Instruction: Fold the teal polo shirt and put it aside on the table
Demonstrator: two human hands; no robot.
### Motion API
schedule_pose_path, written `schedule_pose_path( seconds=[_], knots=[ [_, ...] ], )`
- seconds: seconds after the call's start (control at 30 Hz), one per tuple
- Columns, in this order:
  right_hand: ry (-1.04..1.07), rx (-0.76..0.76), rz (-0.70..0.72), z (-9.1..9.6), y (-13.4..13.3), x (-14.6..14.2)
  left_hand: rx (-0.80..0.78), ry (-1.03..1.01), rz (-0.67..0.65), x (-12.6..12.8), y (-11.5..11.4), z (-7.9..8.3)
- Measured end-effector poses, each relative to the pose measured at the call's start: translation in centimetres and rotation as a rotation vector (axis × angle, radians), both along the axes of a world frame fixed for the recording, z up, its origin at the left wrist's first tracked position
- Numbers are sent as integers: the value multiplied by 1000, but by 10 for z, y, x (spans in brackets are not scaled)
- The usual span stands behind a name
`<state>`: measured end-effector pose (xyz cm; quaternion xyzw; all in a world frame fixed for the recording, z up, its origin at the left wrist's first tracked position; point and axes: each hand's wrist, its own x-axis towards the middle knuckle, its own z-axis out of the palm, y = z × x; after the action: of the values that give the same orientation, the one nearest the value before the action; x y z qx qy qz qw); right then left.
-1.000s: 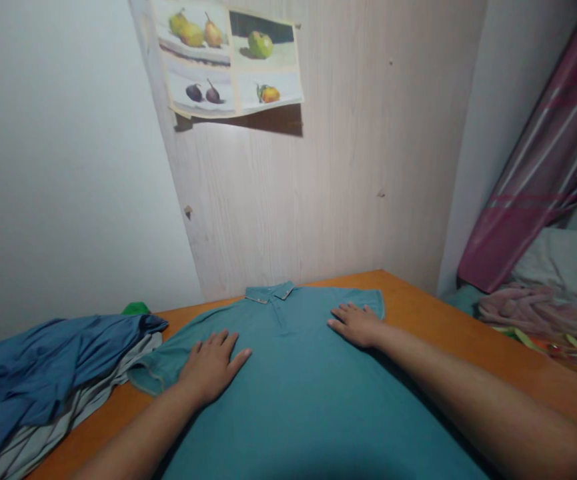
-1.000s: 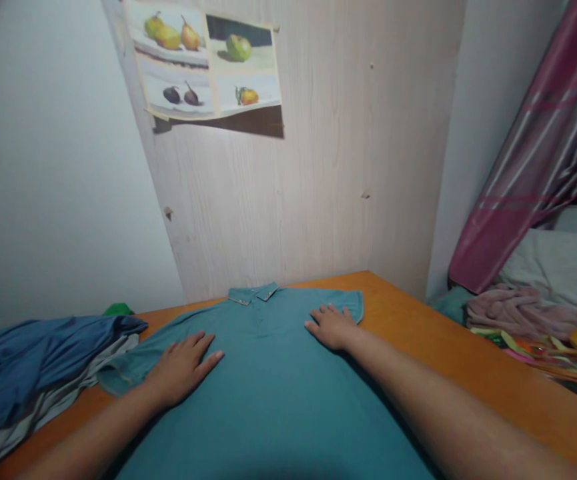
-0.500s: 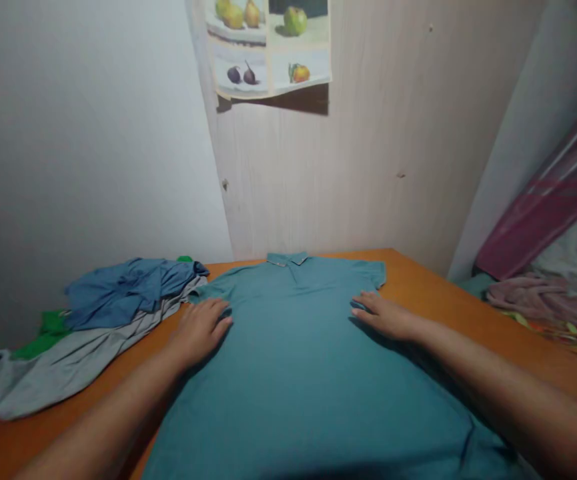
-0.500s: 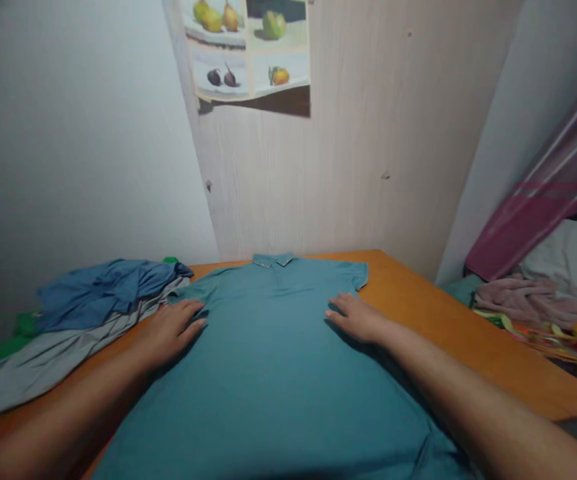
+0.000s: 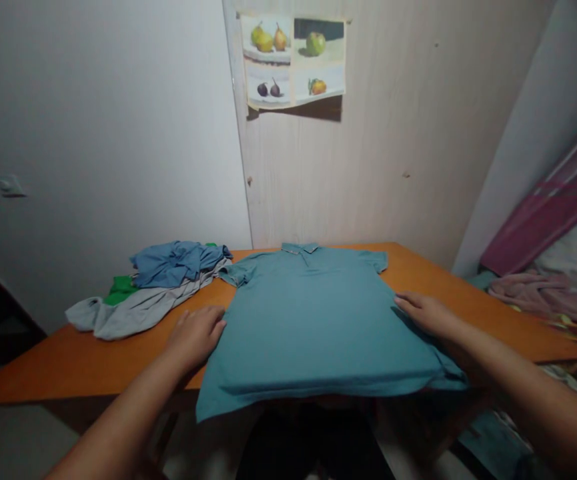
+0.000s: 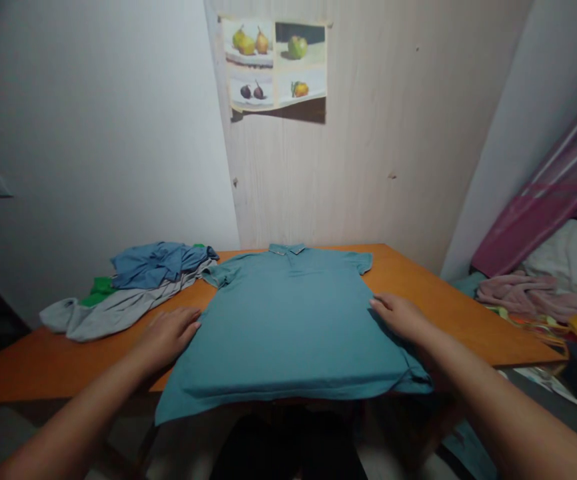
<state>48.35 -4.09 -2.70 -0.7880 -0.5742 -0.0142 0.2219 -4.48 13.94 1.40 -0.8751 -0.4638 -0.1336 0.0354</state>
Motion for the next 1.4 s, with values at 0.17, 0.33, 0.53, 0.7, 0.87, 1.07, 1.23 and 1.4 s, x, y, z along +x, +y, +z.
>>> schedule_pose_path(
  seconds=[0.17,0.33,0.53,0.7,0.87,1.07,1.23,1.4],
  knots=[
    [256,264,-56,12,-46,-19,-15,-270,-127,-8,-34,-16],
    [332,257,-45,13,-98,-47,49,-376,-161,-18,-56,-37],
    [112,141,112,0,-137,-67,213,-332,-241,-33,-89,-60],
    [6,134,2,-13,-139,-66,350,-202,-233,-44,-97,-76],
    [-34,204,-59,-15,-136,-71,339,-214,-215,-53,-90,-76],
    [-28,198,-116,-24,-138,-78,351,-341,-182,-53,-94,-69],
    [45,322,-284,-31,-144,-73,341,-412,-179,-57,-95,-72],
    [64,222,-130,-33,-156,-70,326,-345,-244,-62,-86,-75]
  ],
)
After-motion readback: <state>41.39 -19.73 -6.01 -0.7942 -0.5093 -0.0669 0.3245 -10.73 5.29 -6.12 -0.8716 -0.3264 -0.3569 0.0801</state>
